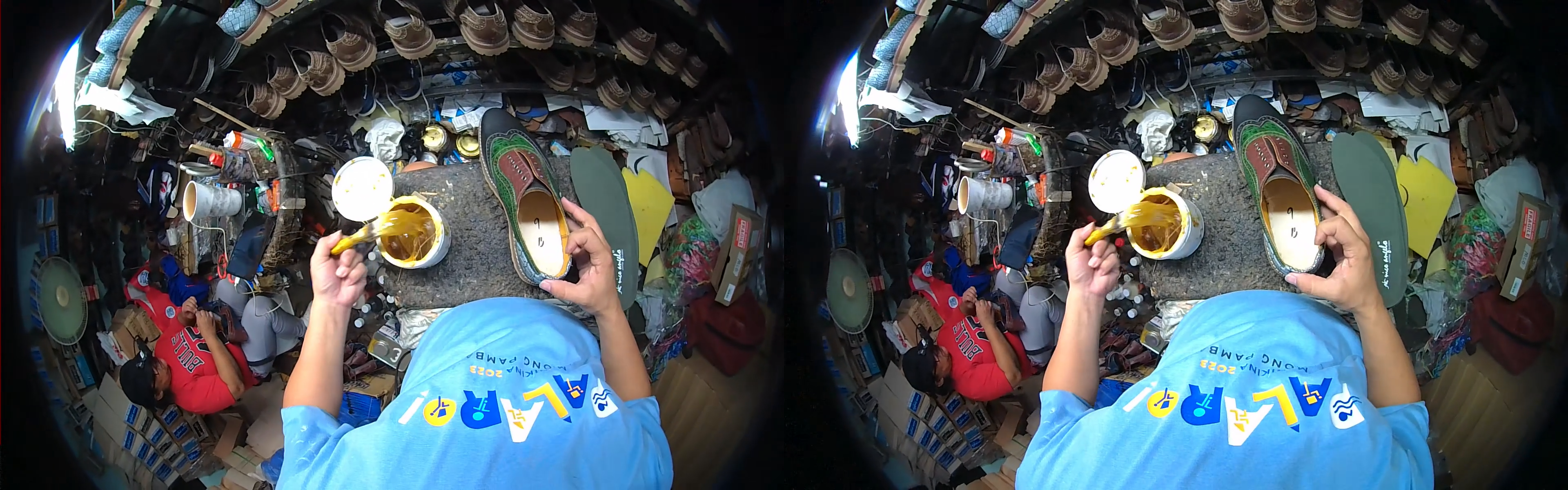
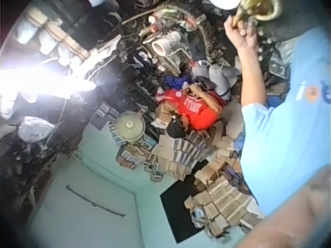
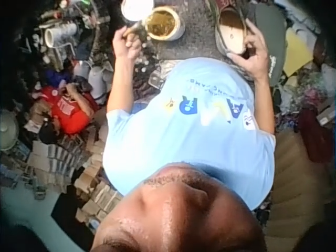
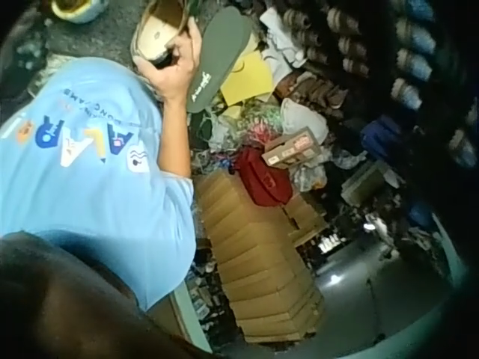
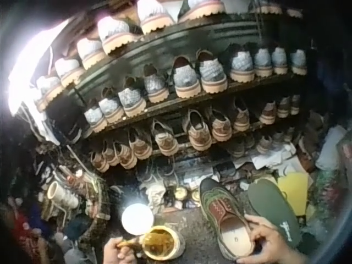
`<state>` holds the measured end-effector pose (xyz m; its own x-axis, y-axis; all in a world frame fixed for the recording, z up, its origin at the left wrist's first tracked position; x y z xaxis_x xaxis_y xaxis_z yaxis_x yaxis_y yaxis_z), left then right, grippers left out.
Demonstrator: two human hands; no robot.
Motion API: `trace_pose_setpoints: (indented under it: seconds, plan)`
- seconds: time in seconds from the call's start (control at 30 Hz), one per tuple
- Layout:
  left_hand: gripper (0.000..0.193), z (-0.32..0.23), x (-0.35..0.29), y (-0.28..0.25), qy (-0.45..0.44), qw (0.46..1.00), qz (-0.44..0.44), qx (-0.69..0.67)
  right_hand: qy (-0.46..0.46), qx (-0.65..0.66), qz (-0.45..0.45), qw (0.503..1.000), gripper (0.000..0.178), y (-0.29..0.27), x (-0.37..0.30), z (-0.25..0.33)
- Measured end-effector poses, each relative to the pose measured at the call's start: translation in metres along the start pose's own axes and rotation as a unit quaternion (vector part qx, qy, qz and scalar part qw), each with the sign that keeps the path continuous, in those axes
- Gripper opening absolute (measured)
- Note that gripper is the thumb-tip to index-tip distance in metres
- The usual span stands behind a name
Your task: Applying glue inside a shoe and inserting an insole.
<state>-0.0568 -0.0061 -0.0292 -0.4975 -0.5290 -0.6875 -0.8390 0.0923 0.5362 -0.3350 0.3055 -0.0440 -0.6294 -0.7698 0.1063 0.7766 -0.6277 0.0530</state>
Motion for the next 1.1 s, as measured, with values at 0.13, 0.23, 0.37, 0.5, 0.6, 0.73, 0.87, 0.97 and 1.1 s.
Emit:
trace_pose_setpoints:
  seconds: [0.13,0.23,0.37,0.5,0.6,0.73,0.87,0.97,1.1]
  plan:
    - [0.035,-0.005,-0.024,-0.032,-0.086,0.995,0.010,0.042,-0.006,-0.046,0.017,0.999,0.049,-0.002,0.000,0.002]
    - [0.027,-0.020,-0.048,-0.020,-0.002,0.966,0.210,0.149,0.000,-0.036,0.013,0.999,0.049,0.002,0.002,0.005]
    - [0.018,-0.020,-0.045,-0.033,-0.035,0.971,-0.011,0.235,0.018,-0.007,0.019,1.000,0.053,0.009,0.006,0.004]
    - [0.025,-0.058,-0.091,0.069,0.120,0.961,0.224,0.107,0.033,0.037,0.033,0.998,0.059,0.004,0.007,-0.001]
    - [0.031,-0.099,-0.122,0.128,0.255,0.937,0.239,0.003,0.047,0.066,0.035,0.996,0.064,-0.006,0.007,-0.009]
    - [0.032,-0.120,-0.138,0.138,0.295,0.904,0.307,0.034,0.068,0.065,0.052,0.994,0.075,-0.007,0.012,-0.007]
    - [0.028,-0.131,-0.138,0.141,0.337,0.876,0.327,0.107,0.065,0.068,0.030,0.995,0.077,-0.010,0.006,-0.021]
    - [0.031,-0.130,-0.139,0.153,0.426,0.825,0.315,0.197,0.035,0.050,0.035,0.998,0.078,-0.011,0.013,-0.027]
    - [0.029,-0.056,-0.141,0.185,0.467,0.711,0.269,0.452,0.047,0.058,0.026,0.997,0.072,0.001,0.021,-0.022]
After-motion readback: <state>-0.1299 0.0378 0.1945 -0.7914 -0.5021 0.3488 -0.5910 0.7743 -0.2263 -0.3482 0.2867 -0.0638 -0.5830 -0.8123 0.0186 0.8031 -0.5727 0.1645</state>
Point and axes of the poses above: each hand's wrist, its own x-axis towards the middle knuckle, its own y-axis out of the palm, z = x × y, the point moved 3 cm from there along x, towards the middle knuckle, and after that the axes turned 1 degree about -z, right-handed, at the moved point
